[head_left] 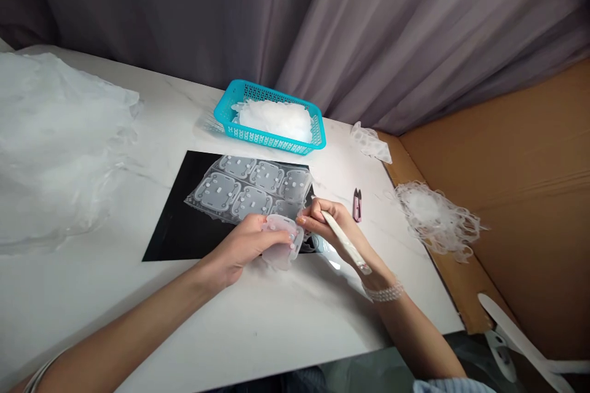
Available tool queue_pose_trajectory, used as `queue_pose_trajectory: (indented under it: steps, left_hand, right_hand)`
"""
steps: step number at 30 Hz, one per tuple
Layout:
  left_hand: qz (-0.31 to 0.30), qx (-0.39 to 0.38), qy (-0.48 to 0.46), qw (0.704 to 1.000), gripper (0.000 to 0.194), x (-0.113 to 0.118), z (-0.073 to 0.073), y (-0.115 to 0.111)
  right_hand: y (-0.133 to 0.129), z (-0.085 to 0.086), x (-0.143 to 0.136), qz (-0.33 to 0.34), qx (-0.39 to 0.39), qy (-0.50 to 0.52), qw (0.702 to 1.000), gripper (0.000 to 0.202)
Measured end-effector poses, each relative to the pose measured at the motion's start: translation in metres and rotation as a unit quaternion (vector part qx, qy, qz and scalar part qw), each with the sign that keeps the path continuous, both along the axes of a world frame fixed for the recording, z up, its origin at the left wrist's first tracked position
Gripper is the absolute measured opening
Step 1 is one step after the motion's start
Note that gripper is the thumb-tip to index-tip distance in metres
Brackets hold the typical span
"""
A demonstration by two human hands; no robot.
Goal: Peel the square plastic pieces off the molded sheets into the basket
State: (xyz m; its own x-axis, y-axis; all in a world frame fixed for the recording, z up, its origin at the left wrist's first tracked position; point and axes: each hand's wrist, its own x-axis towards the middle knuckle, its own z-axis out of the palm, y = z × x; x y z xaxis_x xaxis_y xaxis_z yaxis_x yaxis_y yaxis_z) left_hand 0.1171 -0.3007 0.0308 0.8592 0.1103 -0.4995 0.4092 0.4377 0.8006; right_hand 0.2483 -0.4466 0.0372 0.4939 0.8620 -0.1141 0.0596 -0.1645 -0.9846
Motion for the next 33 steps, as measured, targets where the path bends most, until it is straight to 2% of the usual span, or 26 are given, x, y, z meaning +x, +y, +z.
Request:
queue_pose_trajectory:
  steps: [4,8,11,13,16,18,20,22,24,27,28,30,33]
  left_hand:
    - [-0.02,-0.028,-0.012,0.999,0.024,0.002,0.001,0.003]
    - [-0.037,-0.028,-0.007,0.999,0.025,0.006,-0.003,0.002]
    - [-0.058,-0.002,-0.046,0.997,0.028,0.007,-0.004,0.002]
    - [-0.087,0.019,-0.086,0.992,0.03,0.005,-0.002,0.002]
    - [-0.14,0.029,-0.131,0.981,0.023,0.0,0.005,0.002]
    - [-0.14,0.035,-0.145,0.979,0.023,-0.004,0.008,0.003]
    - [-0.113,0.047,-0.146,0.982,0.023,-0.007,0.009,0.004]
    - [-0.097,0.056,-0.152,0.982,0.028,-0.009,0.008,0.005]
    - [-0.082,0.065,-0.16,0.982,0.034,-0.01,0.008,0.006]
    - [-0.052,0.083,-0.179,0.979,0.036,-0.01,0.009,0.005]
    - [-0.042,0.089,-0.187,0.977,0.034,-0.01,0.01,0.004]
    - [-0.027,0.098,-0.202,0.974,0.031,-0.01,0.012,0.003]
    - [-0.014,0.094,-0.198,0.976,0.031,-0.01,0.012,0.002]
  right_hand:
    - [-0.002,0.006,-0.006,0.002,0.014,-0.064,0.998,0.042]
    - [-0.005,0.008,-0.016,0.032,0.049,-0.186,0.981,0.037]
    - [-0.007,0.0,-0.015,0.062,0.076,-0.274,0.957,0.033]
    - [-0.01,-0.009,-0.005,0.057,0.07,-0.334,0.938,0.029]
    - [-0.013,-0.02,0.021,-0.006,0.019,-0.396,0.918,0.025]
    - [-0.017,-0.021,0.036,-0.058,-0.035,-0.42,0.905,0.027]
    - [-0.019,-0.014,0.039,-0.121,-0.072,-0.456,0.879,0.028]
    - [-0.019,-0.001,0.029,-0.187,-0.049,-0.477,0.858,0.028]
    - [-0.019,0.015,0.007,-0.209,0.004,-0.438,0.874,0.032]
    - [-0.016,0.035,-0.026,-0.136,0.051,-0.297,0.944,0.041]
    - [-0.016,0.039,-0.034,-0.114,0.055,-0.258,0.958,0.042]
    - [-0.014,0.043,-0.044,-0.107,0.054,-0.208,0.971,0.045]
    - [-0.012,0.04,-0.047,-0.132,0.033,-0.145,0.98,0.048]
